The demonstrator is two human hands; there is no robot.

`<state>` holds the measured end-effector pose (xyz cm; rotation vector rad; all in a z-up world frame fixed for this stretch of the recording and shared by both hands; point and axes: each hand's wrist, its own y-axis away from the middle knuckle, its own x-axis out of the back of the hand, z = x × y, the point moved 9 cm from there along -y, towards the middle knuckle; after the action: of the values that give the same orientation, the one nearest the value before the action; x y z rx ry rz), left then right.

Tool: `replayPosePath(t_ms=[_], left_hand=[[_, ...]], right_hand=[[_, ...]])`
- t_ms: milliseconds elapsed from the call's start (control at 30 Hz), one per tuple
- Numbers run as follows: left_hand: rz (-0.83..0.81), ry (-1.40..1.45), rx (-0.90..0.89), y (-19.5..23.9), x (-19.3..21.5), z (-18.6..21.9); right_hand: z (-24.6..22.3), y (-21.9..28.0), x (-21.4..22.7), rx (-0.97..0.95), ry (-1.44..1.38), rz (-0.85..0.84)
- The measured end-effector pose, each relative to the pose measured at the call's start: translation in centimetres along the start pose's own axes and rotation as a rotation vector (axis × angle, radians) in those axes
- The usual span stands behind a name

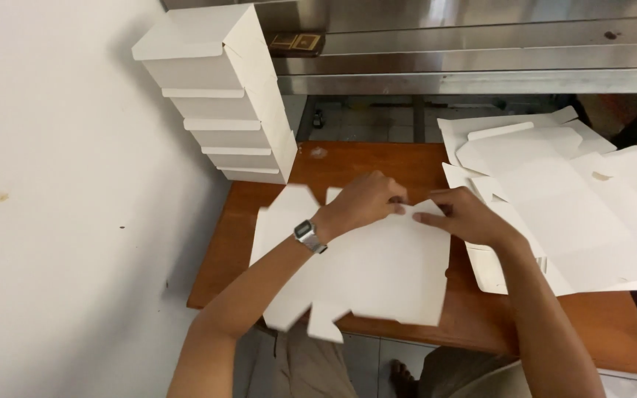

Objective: The person folds flat white cardboard pieces into small rectangular boxes by hand, folding flaps and tucking tabs to form the structure. The person stacks the completed boxes on the left side of the table.

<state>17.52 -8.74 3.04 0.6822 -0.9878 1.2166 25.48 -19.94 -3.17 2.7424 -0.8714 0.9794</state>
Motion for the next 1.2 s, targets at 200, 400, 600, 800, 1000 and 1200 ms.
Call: replayPosePath(t_ms=[200,400,600,800,1000,1200], left_hand=[[0.47,-0.106,0.054,-3.2,-0.4,-0.9],[-0.166,0.687,0.391,-4.3,-8.4,-2.4],[-0.401,0.682,0.303,-3.0,-10.4,-3.7],[-0.345,0.844,0.209,-2.3,-9.4,-2.6],[-0.237,0.896,0.211,-2.9,-8.7,-3.4],[-0.23,0.9,0.238,-3.4,-10.5,-4.7]], right_hand=[[1.6,2.7,6.1,-0.349,-0.021,0.177],[-1.6,4.4,2.0,-0.541,-0.061,-0.185],[-3.8,4.3,0.5,-0.522,-0.083,-0.347],[-2.4,4.2,1.5,-0.491,-0.078,-0.324],[-0.2,3.2,0.6,-0.462,-0.078,-0.31],[-1.3,3.2,0.9,-0.44,-0.075,-0.283]])
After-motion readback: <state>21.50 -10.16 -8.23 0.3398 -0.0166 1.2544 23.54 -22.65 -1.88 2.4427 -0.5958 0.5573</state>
